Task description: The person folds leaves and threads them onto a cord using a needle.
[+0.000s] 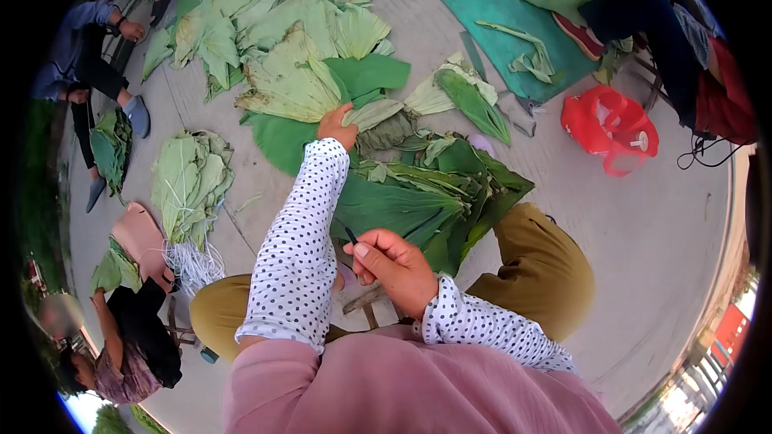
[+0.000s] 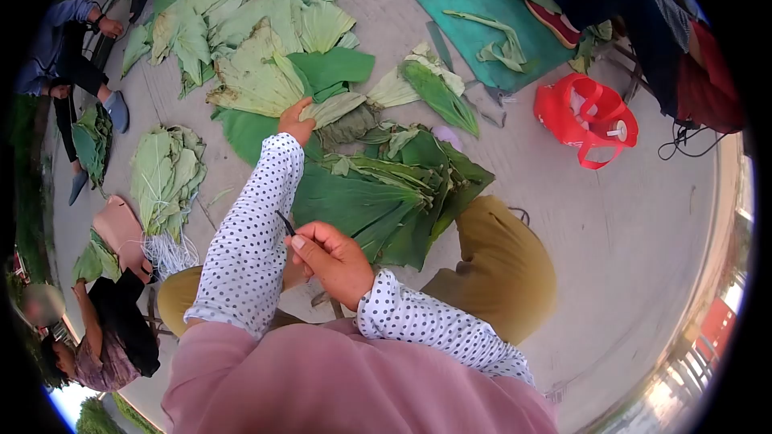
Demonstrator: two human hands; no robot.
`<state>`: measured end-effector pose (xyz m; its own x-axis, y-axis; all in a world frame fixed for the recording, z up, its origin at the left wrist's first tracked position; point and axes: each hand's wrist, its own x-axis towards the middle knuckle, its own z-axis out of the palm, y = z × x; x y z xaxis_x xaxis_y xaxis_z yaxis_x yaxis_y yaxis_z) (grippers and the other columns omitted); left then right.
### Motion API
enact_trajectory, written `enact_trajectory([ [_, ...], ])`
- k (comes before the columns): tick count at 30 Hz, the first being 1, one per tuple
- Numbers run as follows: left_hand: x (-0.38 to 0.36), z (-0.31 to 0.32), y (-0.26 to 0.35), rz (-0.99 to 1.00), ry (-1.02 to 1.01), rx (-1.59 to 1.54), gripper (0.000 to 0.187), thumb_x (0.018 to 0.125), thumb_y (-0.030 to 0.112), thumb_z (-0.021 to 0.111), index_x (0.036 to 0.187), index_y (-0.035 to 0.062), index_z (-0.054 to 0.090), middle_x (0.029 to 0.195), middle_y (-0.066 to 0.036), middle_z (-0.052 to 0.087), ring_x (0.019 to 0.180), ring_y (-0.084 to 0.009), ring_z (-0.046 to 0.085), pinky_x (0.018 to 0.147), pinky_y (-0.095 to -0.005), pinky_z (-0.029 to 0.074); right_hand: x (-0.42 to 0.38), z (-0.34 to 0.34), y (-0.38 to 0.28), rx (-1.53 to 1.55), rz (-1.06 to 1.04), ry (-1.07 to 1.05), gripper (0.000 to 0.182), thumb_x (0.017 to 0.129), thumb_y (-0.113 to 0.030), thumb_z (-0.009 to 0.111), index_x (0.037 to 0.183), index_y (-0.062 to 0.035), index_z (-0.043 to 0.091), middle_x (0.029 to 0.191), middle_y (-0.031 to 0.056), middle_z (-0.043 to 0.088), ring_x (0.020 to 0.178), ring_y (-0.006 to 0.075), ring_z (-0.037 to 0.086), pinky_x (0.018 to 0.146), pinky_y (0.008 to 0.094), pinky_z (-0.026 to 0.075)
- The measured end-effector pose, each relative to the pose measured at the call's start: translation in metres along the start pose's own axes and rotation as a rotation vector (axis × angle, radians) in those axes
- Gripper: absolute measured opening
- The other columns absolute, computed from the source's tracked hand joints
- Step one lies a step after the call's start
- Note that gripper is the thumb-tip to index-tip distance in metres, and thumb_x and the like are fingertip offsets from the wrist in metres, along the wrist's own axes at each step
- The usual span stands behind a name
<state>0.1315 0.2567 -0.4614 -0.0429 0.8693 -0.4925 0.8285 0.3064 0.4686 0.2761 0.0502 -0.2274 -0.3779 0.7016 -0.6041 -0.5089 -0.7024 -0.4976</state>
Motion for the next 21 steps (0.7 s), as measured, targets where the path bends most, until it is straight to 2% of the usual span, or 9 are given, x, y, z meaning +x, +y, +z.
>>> enact_trajectory([
  [4, 0.029, -0.003, 0.028, -0.149, -0.074, 0.214, 0.066, 0.081, 0.03, 0.058, 0.142, 0.0194, 0.039, 0.151, -0.019, 0.025, 0.138, -0.0327, 0.029, 0.112, -0.0377, 0.026, 0.01, -0.003, -0.009, 0.069, 0.01, 0.103, 0.019, 0.097, -0.016, 0.051, 0.104, 0.0002, 0.058, 0.081, 0.0015, 0.059, 0.072, 0.0084, 0.051, 0.069, 0.0234, 0.044],
  [7, 0.07, 0.015, -0.013, -0.065, -0.068, 0.305, 0.06, 0.084, 0.03, 0.057, 0.14, 0.0142, 0.042, 0.149, -0.016, 0.03, 0.135, -0.0338, 0.032, 0.112, -0.0408, 0.027, 0.013, -0.005, -0.012, 0.087, 0.025, 0.13, 0.019, 0.097, -0.017, 0.051, 0.104, 0.0, 0.059, 0.081, 0.0021, 0.059, 0.072, 0.0088, 0.051, 0.069, 0.0238, 0.044],
  [8, 0.068, 0.01, -0.033, 0.006, 0.207, -0.173, 0.047, 0.084, 0.023, 0.062, 0.126, 0.0015, 0.054, 0.13, -0.017, 0.053, 0.117, -0.03, 0.053, 0.101, -0.0378, 0.04, 0.012, -0.007, -0.01, 0.056, 0.036, 0.122, 0.02, 0.097, -0.017, 0.052, 0.104, -0.0004, 0.059, 0.08, 0.0022, 0.059, 0.072, 0.0092, 0.052, 0.069, 0.0243, 0.045],
  [9, 0.06, 0.008, -0.03, 0.007, 0.209, -0.173, 0.047, 0.084, 0.023, 0.062, 0.126, 0.0015, 0.054, 0.13, -0.017, 0.053, 0.117, -0.03, 0.053, 0.101, -0.0378, 0.04, 0.013, -0.009, -0.009, 0.055, 0.034, 0.121, 0.02, 0.097, -0.017, 0.052, 0.104, -0.0004, 0.059, 0.08, 0.0022, 0.059, 0.072, 0.0092, 0.052, 0.069, 0.0243, 0.045],
  [12, 0.037, -0.025, -0.034, -0.176, 0.474, -1.025, 0.021, 0.078, 0.009, 0.071, 0.096, 0.0013, 0.065, 0.087, -0.005, 0.065, 0.076, -0.0142, 0.059, 0.073, -0.0276, 0.048, 0.007, -0.001, -0.008, 0.034, -0.022, 0.105, 0.019, 0.097, -0.017, 0.052, 0.104, -0.0008, 0.059, 0.079, 0.0015, 0.059, 0.07, 0.0095, 0.052, 0.068, 0.0249, 0.045],
  [17, -0.071, -0.113, -0.036, -0.034, 0.413, -1.71, 0.039, 0.078, -0.007, 0.05, 0.117, -0.0007, 0.049, 0.105, -0.01, 0.059, 0.09, -0.0218, 0.058, 0.087, -0.0352, 0.048, -0.012, 0.005, -0.008, -0.123, -0.15, -0.009, 0.018, 0.097, -0.016, 0.051, 0.104, -0.0011, 0.059, 0.078, 0.001, 0.057, 0.07, 0.0091, 0.051, 0.068, 0.0251, 0.046],
  [18, -0.093, -0.131, -0.049, 0.166, 0.125, -1.779, 0.042, 0.08, -0.003, 0.045, 0.122, -0.0004, 0.048, 0.11, -0.012, 0.058, 0.099, -0.0254, 0.057, 0.095, -0.0403, 0.046, -0.016, 0.007, -0.006, -0.151, -0.207, -0.003, 0.018, 0.097, -0.015, 0.051, 0.105, -0.0013, 0.059, 0.078, 0.0009, 0.057, 0.069, 0.0091, 0.05, 0.067, 0.0252, 0.046],
  [19, -0.124, -0.15, -0.046, 0.2, 0.158, -1.778, 0.042, 0.08, -0.003, 0.045, 0.122, -0.0004, 0.048, 0.11, -0.012, 0.058, 0.099, -0.0254, 0.057, 0.095, -0.0403, 0.046, -0.02, 0.008, -0.005, -0.178, -0.267, 0.003, 0.017, 0.097, -0.015, 0.05, 0.105, -0.0015, 0.058, 0.078, 0.0009, 0.057, 0.068, 0.0091, 0.05, 0.067, 0.0252, 0.045],
  [21, -0.192, -0.186, -0.037, 0.225, -0.142, -1.855, 0.043, 0.081, 0.0, 0.045, 0.124, -0.0021, 0.048, 0.115, -0.015, 0.059, 0.104, -0.0275, 0.058, 0.097, -0.0426, 0.045, -0.028, 0.011, -0.002, -0.239, -0.343, -0.031, 0.019, 0.097, -0.014, 0.05, 0.11, -0.0025, 0.058, 0.077, 0.0, 0.056, 0.066, 0.0084, 0.047, 0.065, 0.0244, 0.044],
])
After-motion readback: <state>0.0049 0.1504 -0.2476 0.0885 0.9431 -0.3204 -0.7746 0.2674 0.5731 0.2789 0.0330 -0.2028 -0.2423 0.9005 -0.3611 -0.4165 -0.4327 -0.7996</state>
